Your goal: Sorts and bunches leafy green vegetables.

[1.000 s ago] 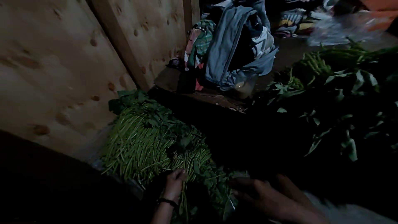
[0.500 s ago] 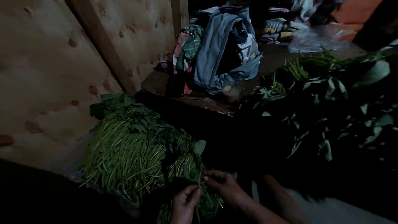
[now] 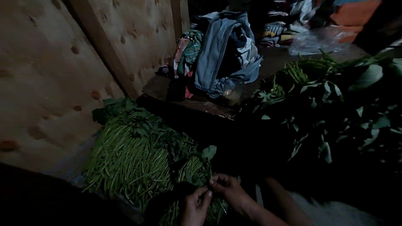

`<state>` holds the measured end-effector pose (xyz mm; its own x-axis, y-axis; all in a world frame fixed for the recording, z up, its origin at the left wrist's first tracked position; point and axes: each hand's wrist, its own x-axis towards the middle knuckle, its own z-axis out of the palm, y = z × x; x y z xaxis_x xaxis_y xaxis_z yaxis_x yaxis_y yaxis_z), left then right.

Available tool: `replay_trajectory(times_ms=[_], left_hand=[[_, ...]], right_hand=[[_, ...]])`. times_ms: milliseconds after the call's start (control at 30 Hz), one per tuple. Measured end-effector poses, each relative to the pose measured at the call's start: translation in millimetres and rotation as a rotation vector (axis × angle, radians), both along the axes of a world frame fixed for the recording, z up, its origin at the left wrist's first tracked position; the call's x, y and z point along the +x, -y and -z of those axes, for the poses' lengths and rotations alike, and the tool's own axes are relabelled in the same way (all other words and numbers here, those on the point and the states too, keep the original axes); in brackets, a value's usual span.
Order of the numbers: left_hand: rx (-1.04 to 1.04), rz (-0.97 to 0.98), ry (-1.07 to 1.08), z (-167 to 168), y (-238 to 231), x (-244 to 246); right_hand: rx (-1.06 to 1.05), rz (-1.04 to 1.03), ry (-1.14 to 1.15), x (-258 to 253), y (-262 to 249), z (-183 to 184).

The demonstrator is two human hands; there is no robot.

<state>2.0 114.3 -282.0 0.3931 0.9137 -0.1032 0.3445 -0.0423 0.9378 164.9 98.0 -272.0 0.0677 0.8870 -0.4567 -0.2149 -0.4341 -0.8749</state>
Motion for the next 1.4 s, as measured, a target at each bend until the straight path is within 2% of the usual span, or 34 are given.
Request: replay_trajectory(times_ms=[100, 267, 367, 600, 800, 900, 1033, 1133, 1267, 1400], left_hand=[[0.071, -0.118, 0.132, 2.4, -4.8, 3.9], [0.090, -0.196, 0.176, 0.4, -12.2, 10.2], [0.059, -0.230, 0.245, -5.2, -12.6, 9.8], [-0.077, -0.244, 0.256, -20.7, -14.5, -6.3], [-0.073, -0.129, 0.157, -37.4, -18.4, -28.2], [0.006, -0.056, 0.066, -35.0, -19.0, -37.4], [0.234, 0.015, -0.082, -27.0, -13.4, -41.2], [0.354, 0.016, -0.164, -26.2, -7.1, -36.1], [0.258, 0.043, -0.202, -19.0, -3.0, -25.3], [0.539, -0.006, -0.317, -3.5, -4.2, -22.2]], right_hand=[[0.030, -0.043, 0.081, 2.2, 1.3, 3.1], [0.078, -0.209, 0.190, 4.5, 5.2, 7.2], [0.035, -0.165, 0.124, 4.8, 5.8, 6.4], [-0.049, -0.066, -0.013, 3.5, 3.9, -1.4], [-0.064, -0.020, -0.001, 4.7, 1.6, -0.5], [-0.038, -0.009, 0.044, 5.9, 1.4, 0.0], [0.000, 0.029, 0.069, 6.1, 1.9, -0.7], [0.016, 0.081, -0.034, 5.4, 2.5, -2.6], [0.094, 0.059, -0.246, 3.8, 4.7, 1.6], [0.100, 0.009, -0.260, 2.0, 6.9, -0.2]])
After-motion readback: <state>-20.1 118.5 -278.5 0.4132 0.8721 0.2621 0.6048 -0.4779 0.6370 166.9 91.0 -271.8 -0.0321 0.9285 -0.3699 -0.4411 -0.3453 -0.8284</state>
